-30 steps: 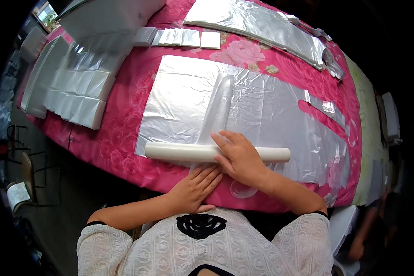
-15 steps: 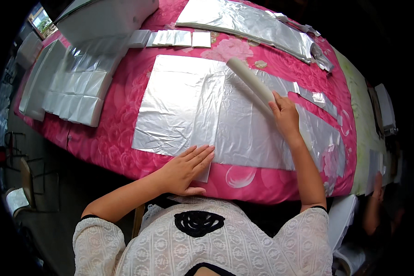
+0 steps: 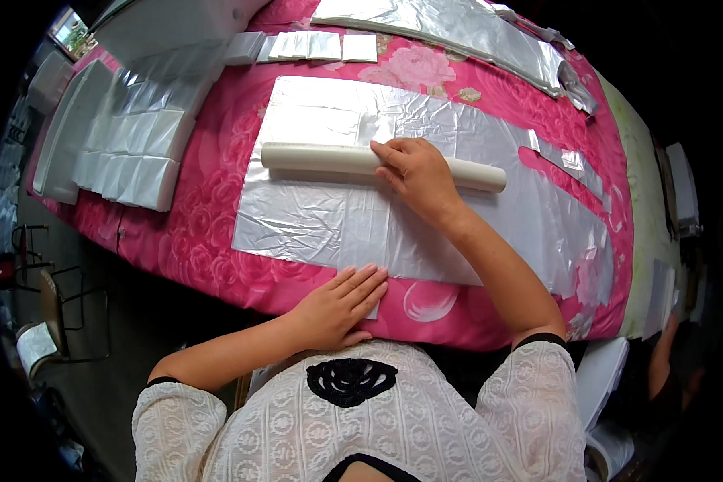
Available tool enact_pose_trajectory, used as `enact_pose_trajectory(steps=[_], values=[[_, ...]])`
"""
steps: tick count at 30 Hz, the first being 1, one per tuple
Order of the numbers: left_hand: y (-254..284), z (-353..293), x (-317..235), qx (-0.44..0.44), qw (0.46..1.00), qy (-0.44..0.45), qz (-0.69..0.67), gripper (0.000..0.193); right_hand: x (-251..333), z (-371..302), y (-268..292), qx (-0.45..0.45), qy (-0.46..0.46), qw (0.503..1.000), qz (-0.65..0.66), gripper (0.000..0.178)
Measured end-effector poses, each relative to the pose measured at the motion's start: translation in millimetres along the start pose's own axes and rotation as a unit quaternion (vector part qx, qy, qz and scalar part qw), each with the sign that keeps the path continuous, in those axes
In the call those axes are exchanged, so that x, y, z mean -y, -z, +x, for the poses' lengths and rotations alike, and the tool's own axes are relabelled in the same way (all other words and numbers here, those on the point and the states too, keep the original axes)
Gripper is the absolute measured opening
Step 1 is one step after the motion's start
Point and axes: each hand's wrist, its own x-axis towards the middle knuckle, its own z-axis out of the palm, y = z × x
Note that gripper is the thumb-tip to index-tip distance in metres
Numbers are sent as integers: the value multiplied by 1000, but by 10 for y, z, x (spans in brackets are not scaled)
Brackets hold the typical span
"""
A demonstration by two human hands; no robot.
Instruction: The person wraps small rectangular items in clear plastic film on a pink floral tablecloth. They unroll the film, place an item, fold the film over, and smooth it with a white cylindrical roller. The wrapped items are stacked on the table.
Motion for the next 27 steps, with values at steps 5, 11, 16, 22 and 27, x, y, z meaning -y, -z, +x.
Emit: enact_pose_trajectory(steps=[5,11,16,22,27], values=[[-16,-127,211,-48,991,-94,-85,63,-454,403,-25,-41,-47,995,-78,36],[-82,-239,251,-139,983,-92,-72,35,144,-140,56,21,6,985,172,33],[22,-177,258,-189,972,-102,-100,19,414,-599,103,138,78,970,187,39],[335,-69,402,-245,937,-118,-220,35,457,-701,-9,65,44,986,146,37],[435,39,609,-136,988,-19,-72,69,438,-687,-40,26,16,985,168,27]])
